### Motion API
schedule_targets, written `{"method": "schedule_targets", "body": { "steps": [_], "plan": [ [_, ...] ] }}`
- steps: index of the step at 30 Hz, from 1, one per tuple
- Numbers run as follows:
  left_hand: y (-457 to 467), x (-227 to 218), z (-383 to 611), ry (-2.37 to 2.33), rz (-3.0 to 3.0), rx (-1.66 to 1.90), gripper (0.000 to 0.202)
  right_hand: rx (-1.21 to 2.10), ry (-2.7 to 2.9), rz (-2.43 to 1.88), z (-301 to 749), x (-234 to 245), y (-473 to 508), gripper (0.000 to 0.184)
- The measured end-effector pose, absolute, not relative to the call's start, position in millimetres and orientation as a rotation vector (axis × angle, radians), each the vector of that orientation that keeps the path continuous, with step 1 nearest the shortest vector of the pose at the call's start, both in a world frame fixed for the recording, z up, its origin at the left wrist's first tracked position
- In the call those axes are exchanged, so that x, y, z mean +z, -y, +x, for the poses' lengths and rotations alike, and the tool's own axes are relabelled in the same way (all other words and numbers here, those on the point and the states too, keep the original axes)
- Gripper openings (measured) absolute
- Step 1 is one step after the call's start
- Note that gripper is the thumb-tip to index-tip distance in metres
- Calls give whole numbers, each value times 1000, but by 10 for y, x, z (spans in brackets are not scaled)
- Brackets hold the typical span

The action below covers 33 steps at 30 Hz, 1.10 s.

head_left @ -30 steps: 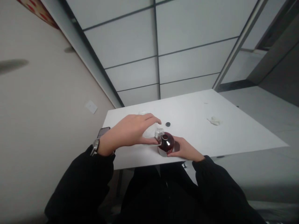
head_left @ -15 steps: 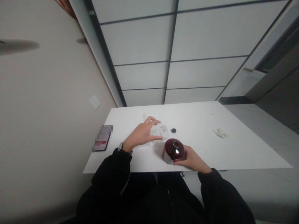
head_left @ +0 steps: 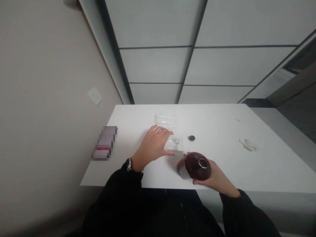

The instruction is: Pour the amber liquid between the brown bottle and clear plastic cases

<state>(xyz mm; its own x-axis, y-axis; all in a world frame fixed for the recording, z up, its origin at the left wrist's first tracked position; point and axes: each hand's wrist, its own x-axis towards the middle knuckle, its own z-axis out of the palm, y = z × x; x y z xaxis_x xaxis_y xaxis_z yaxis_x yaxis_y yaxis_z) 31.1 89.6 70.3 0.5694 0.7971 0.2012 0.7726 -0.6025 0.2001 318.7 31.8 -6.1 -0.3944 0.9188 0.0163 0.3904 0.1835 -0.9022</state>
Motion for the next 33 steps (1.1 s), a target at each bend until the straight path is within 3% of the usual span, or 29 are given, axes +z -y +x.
{"method": "schedule_targets", "body": {
  "steps": [4, 10, 16, 27, 33],
  "plan": [
    [-869, 682, 284, -1361, 2680, 360, 82, 1199, 1893, -1231, 3199, -108, -312, 87],
    [-818, 675, 121, -1277, 2596, 418, 110, 1212, 1919, -1208, 3235, -180, -305, 84],
    [-815, 576, 6, -1307, 2498, 374, 95, 1180, 1946, -1214, 3239, -168, -305, 84],
    [-886, 483, 98, -1300, 2393, 542, 92, 1219, 1927, -1214, 3170, -10, -333, 85],
    [-905, 433, 29, -1260, 2402, 694, 119, 1244, 1919, -1179, 3180, -54, -335, 88]
  ]
}}
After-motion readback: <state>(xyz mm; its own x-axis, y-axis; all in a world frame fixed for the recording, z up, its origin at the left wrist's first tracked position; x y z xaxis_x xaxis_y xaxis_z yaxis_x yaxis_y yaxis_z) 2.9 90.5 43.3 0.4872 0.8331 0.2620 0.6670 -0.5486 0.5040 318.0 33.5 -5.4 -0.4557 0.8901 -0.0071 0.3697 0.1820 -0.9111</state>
